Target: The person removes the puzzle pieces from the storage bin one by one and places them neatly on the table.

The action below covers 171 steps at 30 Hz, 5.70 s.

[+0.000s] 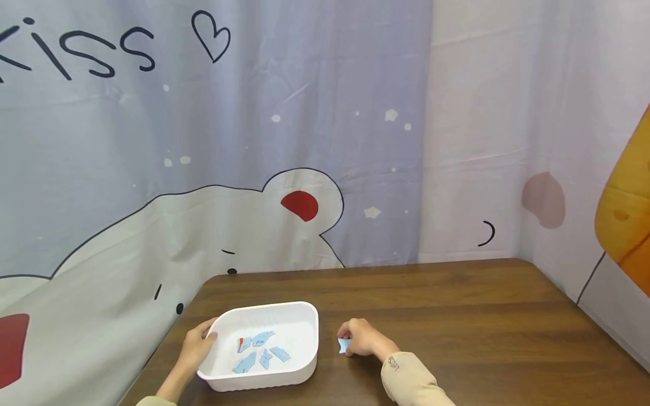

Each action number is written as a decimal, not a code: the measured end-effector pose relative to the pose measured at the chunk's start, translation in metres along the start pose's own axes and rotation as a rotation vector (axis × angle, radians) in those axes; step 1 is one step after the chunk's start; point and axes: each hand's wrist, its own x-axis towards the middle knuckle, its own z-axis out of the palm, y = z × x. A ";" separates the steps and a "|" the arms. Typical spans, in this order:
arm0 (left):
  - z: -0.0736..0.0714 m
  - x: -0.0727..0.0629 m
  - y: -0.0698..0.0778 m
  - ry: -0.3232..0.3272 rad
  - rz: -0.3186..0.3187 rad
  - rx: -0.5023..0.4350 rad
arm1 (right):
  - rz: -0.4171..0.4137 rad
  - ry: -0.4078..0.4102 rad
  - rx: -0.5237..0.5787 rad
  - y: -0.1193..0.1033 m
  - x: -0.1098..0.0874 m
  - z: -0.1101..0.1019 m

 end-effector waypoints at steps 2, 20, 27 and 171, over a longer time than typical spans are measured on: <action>0.000 0.001 -0.001 -0.008 -0.020 -0.025 | -0.008 -0.002 0.008 0.002 0.002 0.000; -0.003 -0.001 -0.007 -0.016 -0.029 -0.106 | -0.154 0.252 0.287 -0.057 0.044 0.004; 0.001 0.001 -0.005 -0.020 -0.013 -0.119 | -0.159 0.196 0.295 -0.091 0.068 0.035; 0.007 0.006 -0.009 -0.058 -0.061 -0.194 | 0.128 0.298 0.051 0.020 -0.026 -0.032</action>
